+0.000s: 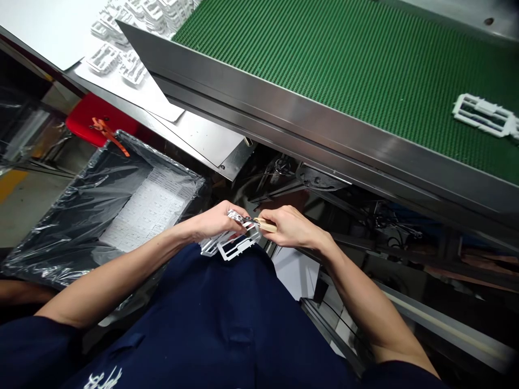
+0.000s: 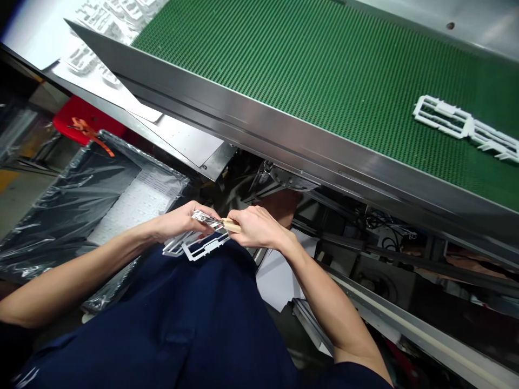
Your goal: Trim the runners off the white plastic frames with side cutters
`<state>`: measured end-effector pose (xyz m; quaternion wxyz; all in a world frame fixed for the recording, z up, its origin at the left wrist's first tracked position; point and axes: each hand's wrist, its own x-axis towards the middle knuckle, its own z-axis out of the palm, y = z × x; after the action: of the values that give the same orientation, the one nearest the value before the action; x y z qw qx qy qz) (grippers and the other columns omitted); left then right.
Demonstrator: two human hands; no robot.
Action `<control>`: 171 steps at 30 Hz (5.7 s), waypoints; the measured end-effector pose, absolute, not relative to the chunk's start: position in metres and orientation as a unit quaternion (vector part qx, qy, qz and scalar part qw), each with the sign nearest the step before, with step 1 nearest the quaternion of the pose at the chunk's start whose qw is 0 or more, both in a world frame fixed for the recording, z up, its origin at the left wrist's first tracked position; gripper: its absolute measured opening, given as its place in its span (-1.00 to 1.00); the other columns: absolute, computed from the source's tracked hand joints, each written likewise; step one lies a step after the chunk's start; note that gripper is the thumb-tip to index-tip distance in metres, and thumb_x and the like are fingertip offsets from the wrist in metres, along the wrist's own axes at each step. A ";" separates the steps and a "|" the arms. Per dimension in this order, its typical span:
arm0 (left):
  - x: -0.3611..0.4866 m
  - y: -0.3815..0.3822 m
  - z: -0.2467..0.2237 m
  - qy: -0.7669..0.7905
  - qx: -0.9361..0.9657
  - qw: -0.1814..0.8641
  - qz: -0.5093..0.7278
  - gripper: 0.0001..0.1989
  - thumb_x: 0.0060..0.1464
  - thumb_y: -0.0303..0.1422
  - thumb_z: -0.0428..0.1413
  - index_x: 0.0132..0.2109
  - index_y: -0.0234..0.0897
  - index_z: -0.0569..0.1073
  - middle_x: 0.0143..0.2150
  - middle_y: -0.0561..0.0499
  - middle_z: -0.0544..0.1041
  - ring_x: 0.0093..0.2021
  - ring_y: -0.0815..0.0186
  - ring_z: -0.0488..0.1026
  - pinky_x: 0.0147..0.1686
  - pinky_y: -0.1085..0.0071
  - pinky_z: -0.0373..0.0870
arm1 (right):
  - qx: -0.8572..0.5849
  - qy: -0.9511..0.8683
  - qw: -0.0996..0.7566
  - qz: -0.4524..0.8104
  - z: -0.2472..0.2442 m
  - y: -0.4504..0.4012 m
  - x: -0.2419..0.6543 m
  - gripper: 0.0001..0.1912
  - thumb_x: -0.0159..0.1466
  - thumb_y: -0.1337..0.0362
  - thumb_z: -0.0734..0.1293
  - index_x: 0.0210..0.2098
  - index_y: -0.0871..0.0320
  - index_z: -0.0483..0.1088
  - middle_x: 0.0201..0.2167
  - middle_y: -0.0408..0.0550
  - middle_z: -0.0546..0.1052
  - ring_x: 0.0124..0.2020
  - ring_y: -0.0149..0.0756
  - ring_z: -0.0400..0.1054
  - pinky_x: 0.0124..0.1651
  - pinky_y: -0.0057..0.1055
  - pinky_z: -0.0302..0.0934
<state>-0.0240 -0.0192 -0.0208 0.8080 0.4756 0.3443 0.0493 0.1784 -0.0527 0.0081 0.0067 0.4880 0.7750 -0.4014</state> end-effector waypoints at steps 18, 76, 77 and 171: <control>-0.015 -0.042 -0.026 0.473 0.421 0.731 0.254 -0.72 -0.06 -0.30 0.21 -0.20 -0.37 0.42 -0.56 0.08 0.42 -0.57 0.39 0.33 -0.56 0.51 0.27 | 0.635 0.348 -0.460 -0.513 -0.039 -0.111 0.140 -0.74 0.13 0.13 0.35 -0.32 0.13 0.24 -0.42 -0.18 0.34 -0.43 -0.43 0.25 -0.30 -0.47 0.20; -0.037 -0.001 0.013 0.141 0.801 0.582 0.014 -0.90 0.12 -0.46 0.02 -0.33 -0.36 0.40 -0.40 0.03 0.44 -0.41 0.37 0.33 -0.39 0.49 0.19 | 0.524 0.798 0.095 -0.282 0.040 -0.101 0.193 -0.75 0.20 0.29 0.18 -0.14 0.11 0.33 -0.34 -0.09 0.45 -0.32 -0.30 0.30 -0.29 -0.40 0.06; -0.037 -0.001 0.013 0.140 0.802 0.580 0.015 -0.91 0.12 -0.46 0.02 -0.33 -0.36 0.41 -0.40 0.02 0.44 -0.41 0.37 0.33 -0.39 0.48 0.19 | 0.518 0.803 0.103 -0.276 0.041 -0.099 0.193 -0.75 0.20 0.28 0.17 -0.13 0.11 0.34 -0.34 -0.10 0.44 -0.33 -0.30 0.29 -0.30 -0.40 0.05; -0.013 -0.024 -0.045 0.414 0.247 0.840 0.250 -0.63 -0.10 -0.32 0.29 -0.13 -0.38 0.46 -0.26 -0.09 0.52 -0.40 0.35 0.47 -0.38 0.46 0.43 | 0.643 0.322 -0.456 -0.524 -0.026 -0.119 0.123 -0.67 0.05 0.19 0.44 -0.27 0.12 0.27 -0.24 -0.08 0.50 -0.24 -0.30 0.43 -0.19 -0.35 0.32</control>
<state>-0.0128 -0.0239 -0.0448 0.8398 0.2475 0.4137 0.2496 0.1231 -0.1188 -0.0257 -0.4564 0.6430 0.3222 -0.5239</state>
